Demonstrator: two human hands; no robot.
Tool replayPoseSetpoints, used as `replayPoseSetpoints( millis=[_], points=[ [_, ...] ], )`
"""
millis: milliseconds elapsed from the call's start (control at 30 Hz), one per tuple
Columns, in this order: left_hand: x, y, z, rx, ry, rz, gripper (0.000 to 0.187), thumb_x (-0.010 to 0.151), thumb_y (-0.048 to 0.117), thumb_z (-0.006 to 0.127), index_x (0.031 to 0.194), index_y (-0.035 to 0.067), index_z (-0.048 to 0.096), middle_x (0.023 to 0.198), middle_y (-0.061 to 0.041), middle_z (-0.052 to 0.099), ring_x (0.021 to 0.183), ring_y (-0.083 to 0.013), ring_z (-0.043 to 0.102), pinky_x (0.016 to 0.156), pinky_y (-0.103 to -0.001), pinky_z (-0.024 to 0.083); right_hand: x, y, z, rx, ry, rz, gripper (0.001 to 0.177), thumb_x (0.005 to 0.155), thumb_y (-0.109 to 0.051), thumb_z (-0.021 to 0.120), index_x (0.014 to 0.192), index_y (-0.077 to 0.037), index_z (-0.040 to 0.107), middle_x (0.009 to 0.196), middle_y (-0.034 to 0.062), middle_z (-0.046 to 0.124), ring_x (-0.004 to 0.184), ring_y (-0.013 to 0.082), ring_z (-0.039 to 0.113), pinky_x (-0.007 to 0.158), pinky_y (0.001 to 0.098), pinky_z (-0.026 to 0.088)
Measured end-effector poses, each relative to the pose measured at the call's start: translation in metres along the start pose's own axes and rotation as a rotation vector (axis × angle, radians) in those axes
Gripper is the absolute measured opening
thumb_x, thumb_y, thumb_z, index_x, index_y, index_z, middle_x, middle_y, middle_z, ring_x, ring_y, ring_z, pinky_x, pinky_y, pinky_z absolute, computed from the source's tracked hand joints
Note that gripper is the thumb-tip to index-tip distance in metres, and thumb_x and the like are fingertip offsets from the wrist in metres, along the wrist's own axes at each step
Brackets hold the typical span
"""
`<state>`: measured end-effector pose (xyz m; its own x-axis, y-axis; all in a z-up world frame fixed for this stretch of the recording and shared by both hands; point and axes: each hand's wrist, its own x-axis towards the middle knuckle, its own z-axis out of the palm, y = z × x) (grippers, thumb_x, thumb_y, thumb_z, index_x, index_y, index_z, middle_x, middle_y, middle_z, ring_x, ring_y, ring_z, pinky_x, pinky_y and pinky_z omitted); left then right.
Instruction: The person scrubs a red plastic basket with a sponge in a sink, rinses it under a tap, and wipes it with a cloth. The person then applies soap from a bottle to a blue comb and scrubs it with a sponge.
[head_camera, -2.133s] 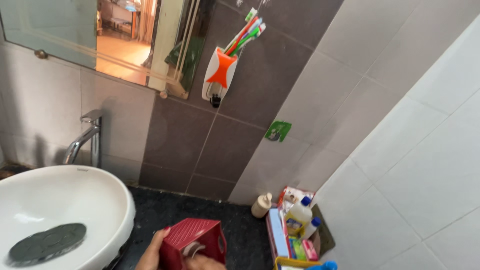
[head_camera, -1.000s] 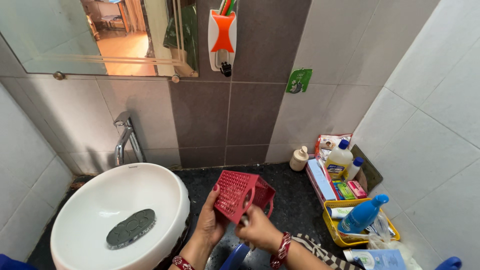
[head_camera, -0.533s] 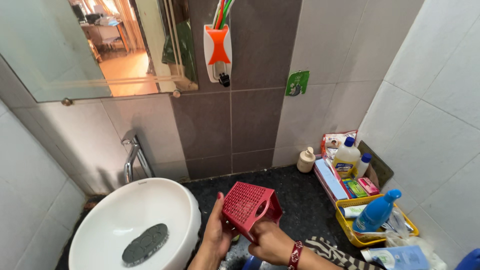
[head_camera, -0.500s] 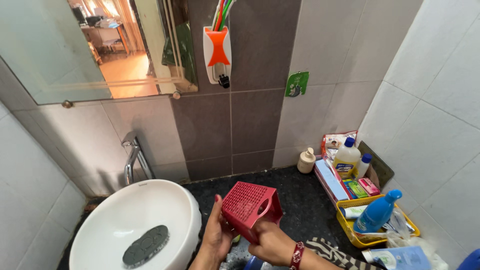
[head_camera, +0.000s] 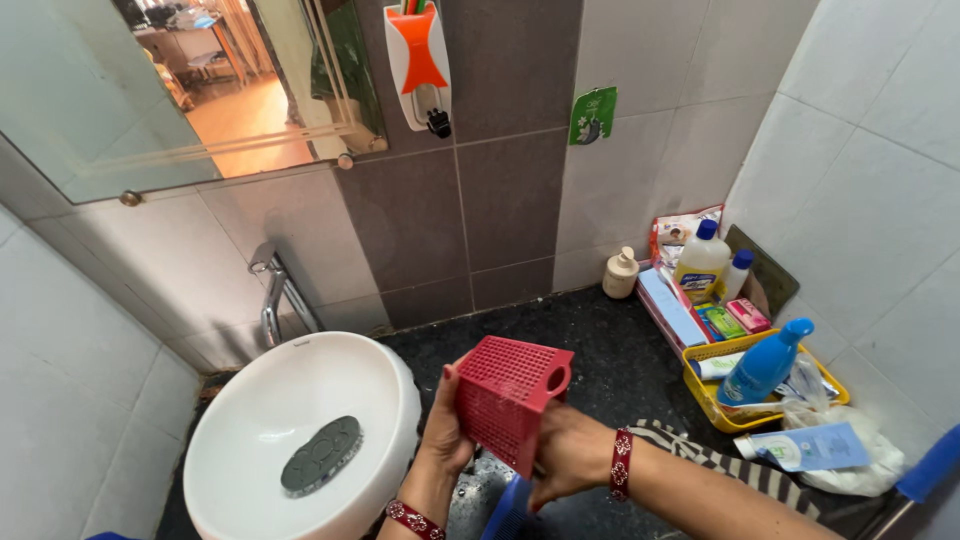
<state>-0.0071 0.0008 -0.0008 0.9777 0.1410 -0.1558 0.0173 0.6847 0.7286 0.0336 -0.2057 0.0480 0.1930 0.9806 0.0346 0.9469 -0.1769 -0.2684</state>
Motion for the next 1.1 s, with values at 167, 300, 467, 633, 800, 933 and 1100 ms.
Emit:
replayPoseSetpoints(
  millis=[167,300,467,633,800,933,1100],
  points=[
    [0.016,-0.002,-0.005,-0.031,0.043,-0.052,0.073,0.079,0.065,0.073,0.121,0.006,0.068,0.114,-0.010,0.073,0.113,-0.0270,0.066,0.104,-0.048,0.050,0.004,0.024,0.022,-0.220,0.205,-0.054,0.026,0.086,-0.022,0.077,0.111,-0.014,0.071,0.108,0.0028,0.071,0.116,0.0234,0.064,0.111,0.0443,0.046],
    [0.014,0.001,-0.003,-0.243,-0.003,-0.048,0.066,0.071,0.059,0.075,0.115,0.011,0.071,0.112,-0.005,0.076,0.110,-0.0238,0.069,0.103,-0.047,0.051,0.007,0.006,-0.005,0.393,0.264,0.285,0.043,0.076,-0.013,0.073,0.119,-0.010,0.069,0.112,0.0072,0.069,0.101,0.0248,0.070,0.089,0.0389,0.058],
    [0.005,0.003,-0.014,-0.285,-0.100,0.010,0.053,0.083,0.047,0.076,0.119,0.009,0.067,0.110,-0.005,0.074,0.104,-0.0228,0.071,0.102,-0.045,0.054,0.020,-0.015,-0.019,0.396,0.267,0.220,0.049,0.073,-0.013,0.077,0.119,-0.003,0.063,0.120,0.0115,0.064,0.109,0.0282,0.067,0.094,0.0399,0.055],
    [0.010,0.006,-0.019,-0.121,-0.058,-0.065,0.041,0.092,0.037,0.071,0.120,0.007,0.066,0.111,-0.007,0.074,0.102,-0.0218,0.071,0.096,-0.041,0.055,0.015,-0.007,-0.001,-0.118,0.302,-0.094,0.036,0.073,-0.016,0.077,0.108,-0.009,0.071,0.119,0.0147,0.067,0.123,0.0334,0.059,0.113,0.0497,0.036],
    [0.008,0.007,-0.019,-0.082,-0.038,-0.057,0.040,0.092,0.033,0.070,0.125,0.009,0.065,0.117,-0.006,0.072,0.108,-0.0205,0.067,0.100,-0.040,0.052,0.014,0.006,0.001,-0.172,0.237,-0.059,0.029,0.082,-0.013,0.075,0.110,-0.010,0.071,0.110,0.0112,0.069,0.117,0.0306,0.061,0.115,0.0546,0.034],
    [-0.004,0.006,-0.017,-0.316,-0.173,-0.009,0.055,0.087,0.044,0.070,0.127,0.007,0.063,0.123,-0.008,0.071,0.115,-0.0242,0.067,0.105,-0.045,0.051,0.016,-0.005,-0.011,0.278,0.371,0.132,0.045,0.072,-0.010,0.077,0.115,-0.007,0.065,0.114,0.0144,0.067,0.113,0.0339,0.064,0.101,0.0469,0.050],
    [-0.003,0.000,-0.007,-0.270,-0.281,0.058,0.062,0.087,0.048,0.070,0.132,0.006,0.062,0.125,-0.011,0.070,0.117,-0.0260,0.067,0.106,-0.044,0.051,0.023,-0.022,-0.025,0.739,0.311,0.321,0.066,0.072,-0.008,0.069,0.135,-0.009,0.050,0.119,0.0124,0.063,0.103,0.0312,0.070,0.081,0.0404,0.061]
  ],
)
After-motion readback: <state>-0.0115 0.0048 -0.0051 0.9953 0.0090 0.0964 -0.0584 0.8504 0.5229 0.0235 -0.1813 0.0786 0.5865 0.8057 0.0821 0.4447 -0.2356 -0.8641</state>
